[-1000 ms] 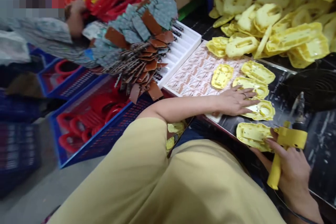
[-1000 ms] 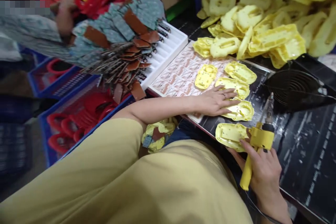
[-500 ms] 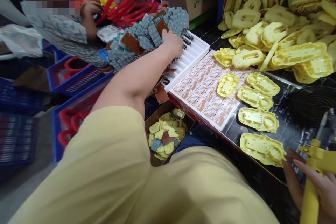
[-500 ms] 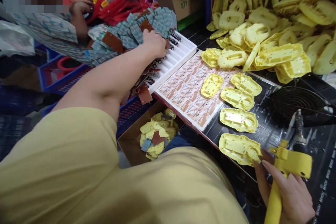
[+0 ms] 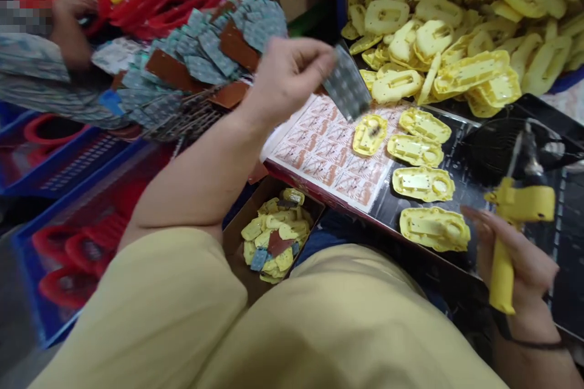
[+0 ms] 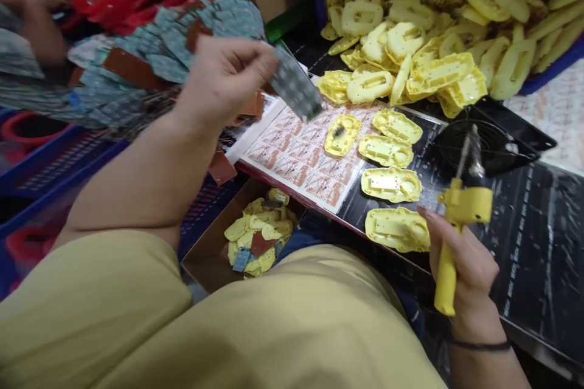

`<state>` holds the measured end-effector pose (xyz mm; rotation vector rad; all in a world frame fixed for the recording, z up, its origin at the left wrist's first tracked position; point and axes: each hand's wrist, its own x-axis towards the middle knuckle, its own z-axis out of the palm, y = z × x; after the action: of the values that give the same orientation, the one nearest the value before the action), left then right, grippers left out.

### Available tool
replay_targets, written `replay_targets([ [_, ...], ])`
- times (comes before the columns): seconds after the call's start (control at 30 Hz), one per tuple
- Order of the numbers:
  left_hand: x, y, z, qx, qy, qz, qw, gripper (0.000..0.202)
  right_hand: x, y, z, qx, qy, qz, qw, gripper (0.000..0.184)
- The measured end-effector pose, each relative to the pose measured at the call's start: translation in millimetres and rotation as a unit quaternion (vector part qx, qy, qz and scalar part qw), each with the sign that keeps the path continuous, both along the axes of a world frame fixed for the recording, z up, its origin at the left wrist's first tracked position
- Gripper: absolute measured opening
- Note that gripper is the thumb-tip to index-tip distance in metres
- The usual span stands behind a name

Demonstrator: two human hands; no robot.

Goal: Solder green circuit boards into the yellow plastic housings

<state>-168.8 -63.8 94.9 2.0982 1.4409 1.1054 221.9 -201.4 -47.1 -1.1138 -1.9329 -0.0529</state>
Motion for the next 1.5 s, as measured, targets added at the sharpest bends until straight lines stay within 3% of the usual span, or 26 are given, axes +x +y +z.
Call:
replay_targets([
  [0.07,37.2,-0.8,-33.3,-0.148,-0.136,-0.121,0.972,0.056,-10.4,7.1,11.3,0.011,0.007,0.000,1.000,0.061],
  [0.2,114.4,-26.7,-92.8,-0.458,-0.258,-0.269,0.807,0.020,-27.3,17.6,31.3,-0.029,0.084,0.118,0.989,0.058],
  [0.27,139.6,-44.5,-109.4,-0.539,-0.279,-0.315,0.729,0.019,-34.1,18.2,34.4,-0.062,0.107,0.141,0.982,0.050],
  [0.3,146.3,-50.8,-113.7,-0.553,-0.274,-0.339,0.710,0.024,-37.2,17.0,34.1,-0.067,0.131,0.144,0.979,0.046],
  [0.33,148.9,-54.5,-115.4,-0.548,-0.259,-0.360,0.709,0.033,-40.0,15.1,33.1,-0.062,0.161,0.144,0.974,0.045],
  [0.4,143.8,-54.4,-111.7,-0.492,-0.234,-0.378,0.749,0.050,-44.7,9.5,30.7,-0.043,0.217,0.129,0.967,0.045],
  [0.47,131.2,-49.2,-100.5,-0.414,-0.239,-0.357,0.803,0.060,-47.6,3.0,30.2,-0.033,0.234,0.102,0.966,0.046],
  [0.57,116.9,-47.2,-80.8,-0.355,-0.253,-0.327,0.838,0.064,-50.3,-4.3,32.7,-0.027,0.188,0.052,0.980,0.042],
  [0.67,122.3,-57.5,-74.3,-0.328,-0.283,-0.306,0.848,0.060,-54.0,-7.2,33.2,0.010,0.124,0.024,0.992,0.034],
  [0.77,139.5,-69.0,-83.7,-0.315,-0.351,-0.264,0.841,0.062,-59.7,-8.6,28.5,0.050,0.075,0.004,0.996,0.028],
  [0.87,150.1,-72.1,-93.4,-0.335,-0.388,-0.252,0.821,0.070,-61.9,-11.5,22.5,0.096,0.025,-0.014,0.995,0.034],
  [0.97,143.3,-65.1,-89.8,-0.338,-0.386,-0.257,0.819,0.068,-49.7,-15.3,18.4,0.110,-0.006,0.010,0.994,0.044],
  [1.07,125.5,-51.5,-75.7,-0.317,-0.291,-0.277,0.859,0.049,-20.1,-16.3,12.3,0.041,-0.039,0.039,0.998,0.052],
  [1.17,116.1,-40.5,-68.2,-0.296,-0.116,-0.319,0.893,0.021,7.4,-12.9,-1.7,-0.044,-0.069,0.053,0.995,0.056],
  [1.23,119.7,-38.9,-73.2,-0.262,-0.008,-0.333,0.906,0.008,13.1,-10.0,-14.7,-0.066,-0.073,0.059,0.993,0.055],
  [1.33,132.1,-44.3,-90.9,-0.206,0.094,-0.314,0.922,0.010,1.8,-8.8,-31.6,-0.030,-0.077,0.012,0.997,0.049],
  [1.4,137.9,-49.3,-102.1,-0.192,0.113,-0.300,0.928,0.014,-10.9,-10.8,-35.8,0.003,-0.081,-0.040,0.996,0.047],
  [1.5,139.8,-53.8,-109.9,-0.193,0.101,-0.299,0.929,0.014,-24.8,-16.4,-28.7,0.011,-0.053,-0.072,0.996,0.043],
])
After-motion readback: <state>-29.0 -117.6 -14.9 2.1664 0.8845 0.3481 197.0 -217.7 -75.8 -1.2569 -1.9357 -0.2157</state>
